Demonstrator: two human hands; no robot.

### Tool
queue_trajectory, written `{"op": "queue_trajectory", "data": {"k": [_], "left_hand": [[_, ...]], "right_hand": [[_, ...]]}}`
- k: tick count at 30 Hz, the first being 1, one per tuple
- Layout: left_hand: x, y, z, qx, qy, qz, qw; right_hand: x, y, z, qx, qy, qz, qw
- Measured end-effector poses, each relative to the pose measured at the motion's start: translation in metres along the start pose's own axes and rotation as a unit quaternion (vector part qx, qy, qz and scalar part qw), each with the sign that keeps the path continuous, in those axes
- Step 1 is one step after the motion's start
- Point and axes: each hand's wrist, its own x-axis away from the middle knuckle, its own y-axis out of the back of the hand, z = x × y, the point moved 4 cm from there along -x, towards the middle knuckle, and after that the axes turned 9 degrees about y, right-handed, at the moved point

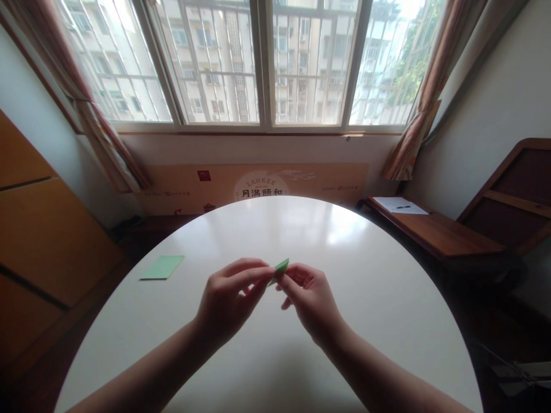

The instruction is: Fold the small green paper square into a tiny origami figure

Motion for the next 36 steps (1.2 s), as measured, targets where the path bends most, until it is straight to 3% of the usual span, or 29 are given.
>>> {"op": "queue_trajectory", "data": {"k": [4,8,12,19,26,36], "left_hand": [[0.003,0.001,-0.004,-0.040,-0.034,-0.011,0.999],[-0.001,-0.002,0.000,0.081,0.073,0.043,0.993],[-0.007,-0.008,0.009,0.231,0.210,0.112,0.943],[-0.009,-0.012,0.024,0.322,0.313,0.194,0.872],[-0.008,-0.015,0.027,0.351,0.346,0.213,0.844],[-0.006,-0.017,0.027,0.369,0.365,0.183,0.835]], "right_hand": [[0.000,0.000,0.001,-0.002,0.001,-0.008,1.000],[0.000,0.000,0.002,0.001,-0.003,0.005,1.000],[-0.001,0.000,0.001,0.002,-0.013,0.018,1.000],[-0.001,0.000,0.002,0.003,-0.012,0.047,0.999],[-0.001,0.001,0.002,0.027,-0.002,0.062,0.998],[0.000,0.001,0.010,0.090,0.027,0.081,0.992]]}}
